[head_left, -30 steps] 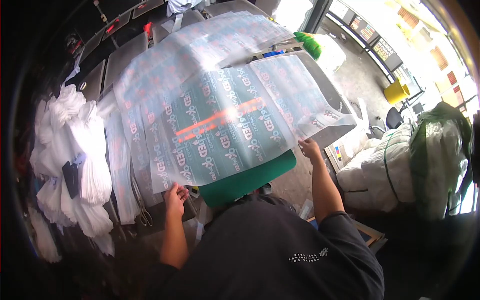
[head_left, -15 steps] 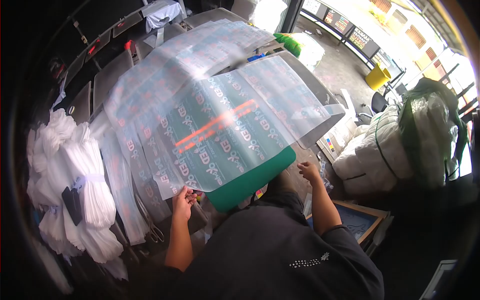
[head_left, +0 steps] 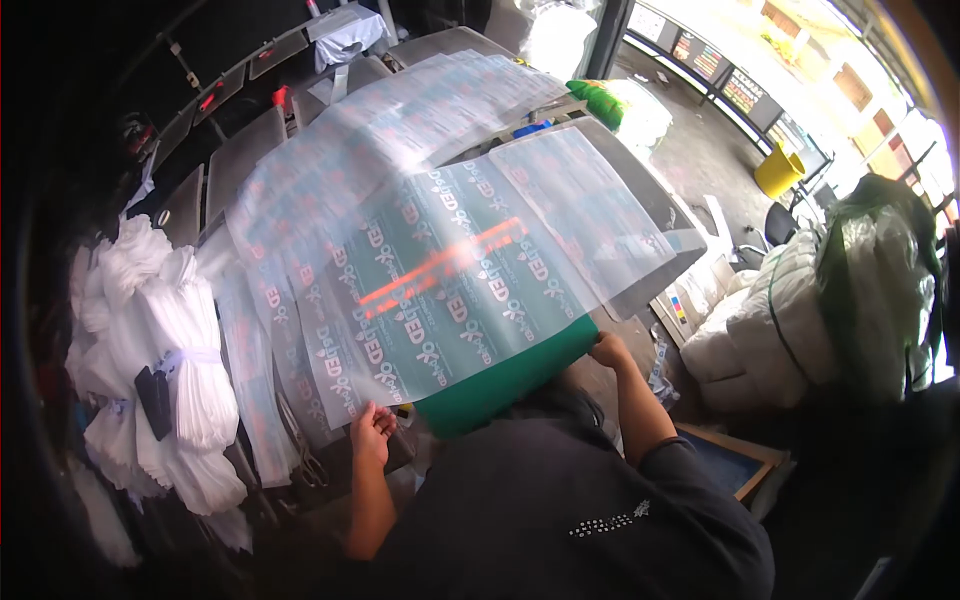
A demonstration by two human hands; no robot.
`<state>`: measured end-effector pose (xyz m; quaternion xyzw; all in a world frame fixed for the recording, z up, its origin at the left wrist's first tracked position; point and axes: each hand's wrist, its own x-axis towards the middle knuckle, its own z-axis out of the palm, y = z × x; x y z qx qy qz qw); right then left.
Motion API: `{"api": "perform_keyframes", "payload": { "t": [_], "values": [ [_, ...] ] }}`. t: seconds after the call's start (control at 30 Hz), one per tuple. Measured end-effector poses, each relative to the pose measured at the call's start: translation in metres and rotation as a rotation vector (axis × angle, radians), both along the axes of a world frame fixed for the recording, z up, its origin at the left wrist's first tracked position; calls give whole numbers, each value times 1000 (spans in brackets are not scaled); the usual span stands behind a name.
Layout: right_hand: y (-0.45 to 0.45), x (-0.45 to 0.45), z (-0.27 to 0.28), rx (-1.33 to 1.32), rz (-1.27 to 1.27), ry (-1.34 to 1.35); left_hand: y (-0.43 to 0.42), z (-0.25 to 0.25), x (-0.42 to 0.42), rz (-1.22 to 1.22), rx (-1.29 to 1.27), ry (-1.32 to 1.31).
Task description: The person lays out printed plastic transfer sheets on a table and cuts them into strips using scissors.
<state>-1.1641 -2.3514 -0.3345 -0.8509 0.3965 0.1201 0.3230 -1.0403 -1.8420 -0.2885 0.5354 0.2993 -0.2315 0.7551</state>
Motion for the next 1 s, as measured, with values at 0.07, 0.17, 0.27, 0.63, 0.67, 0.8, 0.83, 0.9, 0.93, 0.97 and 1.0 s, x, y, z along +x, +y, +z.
{"api": "perform_keyframes", "payload": {
  "t": [0.07,0.17,0.27,0.63,0.67,0.8,0.83,0.9,0.93,0.97,1.0],
  "values": [
    [-6,10,24,9,229,73,-10,3,-5,48,60,7],
    [-38,12,-2,273,367,151,-18,5,-6,67,89,-13],
    [-59,11,13,483,400,211,-26,7,-7,171,131,-38],
    [-133,29,67,1145,104,97,-49,26,-33,589,109,-155],
    [-130,31,57,1237,80,101,-51,29,-39,624,109,-190],
    [-88,43,35,1407,-193,-38,-89,64,-55,639,53,-274],
    [-74,46,43,1330,-330,-110,-87,65,-59,557,26,-308],
    [-57,46,46,1280,-472,-268,-90,72,-57,596,23,-369],
    [-55,49,48,1217,-632,-440,-92,78,-50,612,16,-427],
    [-60,56,55,1167,-693,-494,-92,84,-42,630,18,-434],
    [-72,62,44,1172,-675,-489,-92,89,-34,653,7,-516]
  ]
}}
